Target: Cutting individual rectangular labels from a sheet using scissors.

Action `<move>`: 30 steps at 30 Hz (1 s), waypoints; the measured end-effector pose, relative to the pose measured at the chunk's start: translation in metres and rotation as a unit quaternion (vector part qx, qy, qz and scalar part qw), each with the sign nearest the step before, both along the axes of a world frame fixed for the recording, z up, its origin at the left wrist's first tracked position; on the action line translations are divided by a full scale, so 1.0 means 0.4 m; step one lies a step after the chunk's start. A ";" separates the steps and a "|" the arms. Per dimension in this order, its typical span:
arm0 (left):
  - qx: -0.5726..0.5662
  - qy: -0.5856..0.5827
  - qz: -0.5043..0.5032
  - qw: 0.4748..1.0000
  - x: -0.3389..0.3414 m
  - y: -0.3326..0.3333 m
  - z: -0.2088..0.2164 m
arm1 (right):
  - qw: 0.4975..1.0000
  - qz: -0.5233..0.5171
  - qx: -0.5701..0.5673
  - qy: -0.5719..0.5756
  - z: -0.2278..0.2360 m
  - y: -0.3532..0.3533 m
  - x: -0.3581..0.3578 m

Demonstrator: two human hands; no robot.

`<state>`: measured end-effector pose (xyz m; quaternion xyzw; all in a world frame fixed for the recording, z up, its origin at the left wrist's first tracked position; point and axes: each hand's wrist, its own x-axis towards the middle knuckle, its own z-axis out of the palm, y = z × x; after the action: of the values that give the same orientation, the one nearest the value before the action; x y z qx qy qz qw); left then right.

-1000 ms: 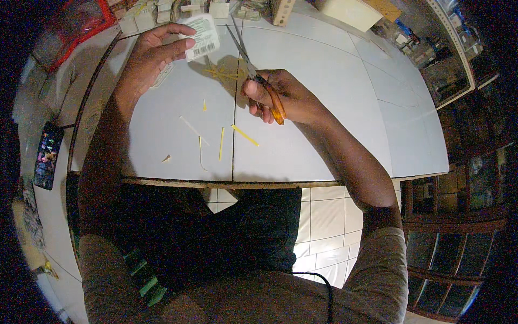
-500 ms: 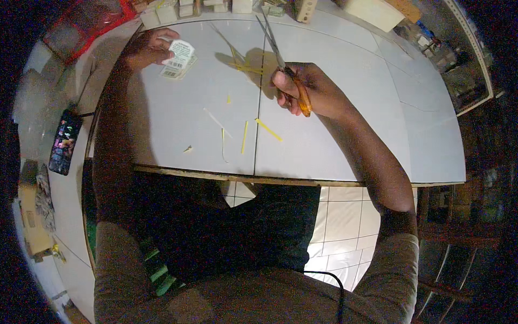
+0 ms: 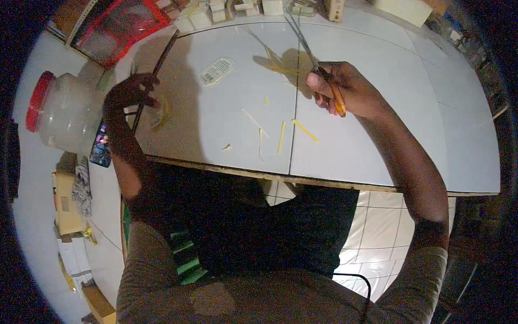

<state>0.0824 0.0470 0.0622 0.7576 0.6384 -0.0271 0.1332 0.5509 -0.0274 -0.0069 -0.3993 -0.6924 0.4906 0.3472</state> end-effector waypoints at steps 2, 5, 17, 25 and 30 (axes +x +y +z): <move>-0.034 -0.005 0.010 0.999 -0.054 0.016 -0.028 | 1.000 0.006 0.007 0.015 -0.002 0.003 -0.019; -0.075 -0.051 -0.002 0.996 -0.107 0.054 -0.057 | 1.000 0.000 -0.004 0.018 -0.014 0.000 -0.024; 0.002 -0.107 -0.099 0.989 -0.152 0.065 -0.052 | 1.000 0.003 -0.003 0.017 -0.013 0.014 -0.006; -0.107 -0.127 -0.030 0.986 -0.159 0.071 -0.028 | 1.000 0.004 -0.016 0.013 -0.014 0.015 0.000; -0.033 -0.126 -0.064 0.989 -0.164 0.053 0.002 | 1.000 -0.012 -0.027 0.010 0.001 0.006 -0.008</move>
<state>0.0169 0.0684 0.0631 0.7893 0.5657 0.0395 0.2353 0.5478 -0.0249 -0.0064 -0.4116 -0.6705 0.5088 0.3495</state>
